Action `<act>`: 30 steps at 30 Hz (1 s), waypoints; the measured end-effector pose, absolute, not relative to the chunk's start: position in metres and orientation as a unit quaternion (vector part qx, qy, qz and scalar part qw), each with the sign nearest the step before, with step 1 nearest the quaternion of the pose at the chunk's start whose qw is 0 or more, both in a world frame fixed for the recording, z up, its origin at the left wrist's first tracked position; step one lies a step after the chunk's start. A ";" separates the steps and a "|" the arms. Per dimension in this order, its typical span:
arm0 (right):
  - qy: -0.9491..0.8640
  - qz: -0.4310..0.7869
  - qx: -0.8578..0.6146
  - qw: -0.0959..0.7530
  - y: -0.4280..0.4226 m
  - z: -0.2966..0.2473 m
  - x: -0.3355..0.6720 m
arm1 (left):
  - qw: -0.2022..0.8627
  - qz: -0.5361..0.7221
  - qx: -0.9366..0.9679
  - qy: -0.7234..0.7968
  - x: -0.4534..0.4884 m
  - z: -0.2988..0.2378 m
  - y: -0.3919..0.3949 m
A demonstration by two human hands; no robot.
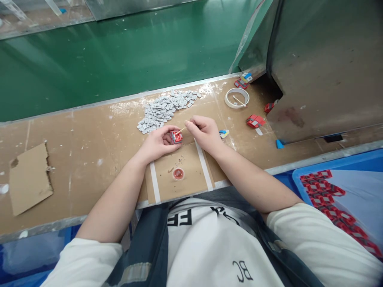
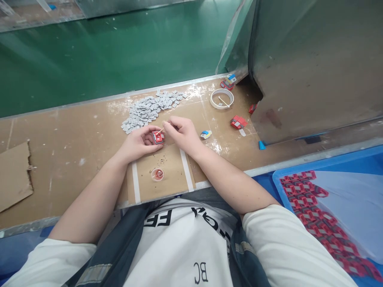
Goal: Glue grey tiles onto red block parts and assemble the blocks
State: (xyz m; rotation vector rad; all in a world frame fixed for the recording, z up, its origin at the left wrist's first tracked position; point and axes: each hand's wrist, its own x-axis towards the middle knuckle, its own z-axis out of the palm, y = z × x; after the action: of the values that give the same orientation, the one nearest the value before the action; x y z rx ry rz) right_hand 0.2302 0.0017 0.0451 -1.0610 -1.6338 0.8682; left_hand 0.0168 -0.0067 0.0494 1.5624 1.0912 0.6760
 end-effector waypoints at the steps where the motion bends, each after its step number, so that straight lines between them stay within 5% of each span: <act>1: -0.668 0.357 -0.436 0.485 0.002 0.045 0.230 | 0.531 0.284 0.655 0.457 0.017 0.049 -0.007; 30: -0.683 0.369 -0.418 0.472 0.000 0.050 0.232 | 0.523 0.274 0.662 0.461 0.017 0.051 -0.007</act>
State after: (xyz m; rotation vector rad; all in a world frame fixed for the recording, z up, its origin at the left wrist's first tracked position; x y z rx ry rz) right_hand 0.2321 -0.0004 0.0498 -1.0231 -1.6720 0.9041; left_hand 0.0165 -0.0065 0.0515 1.5855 1.1026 0.6571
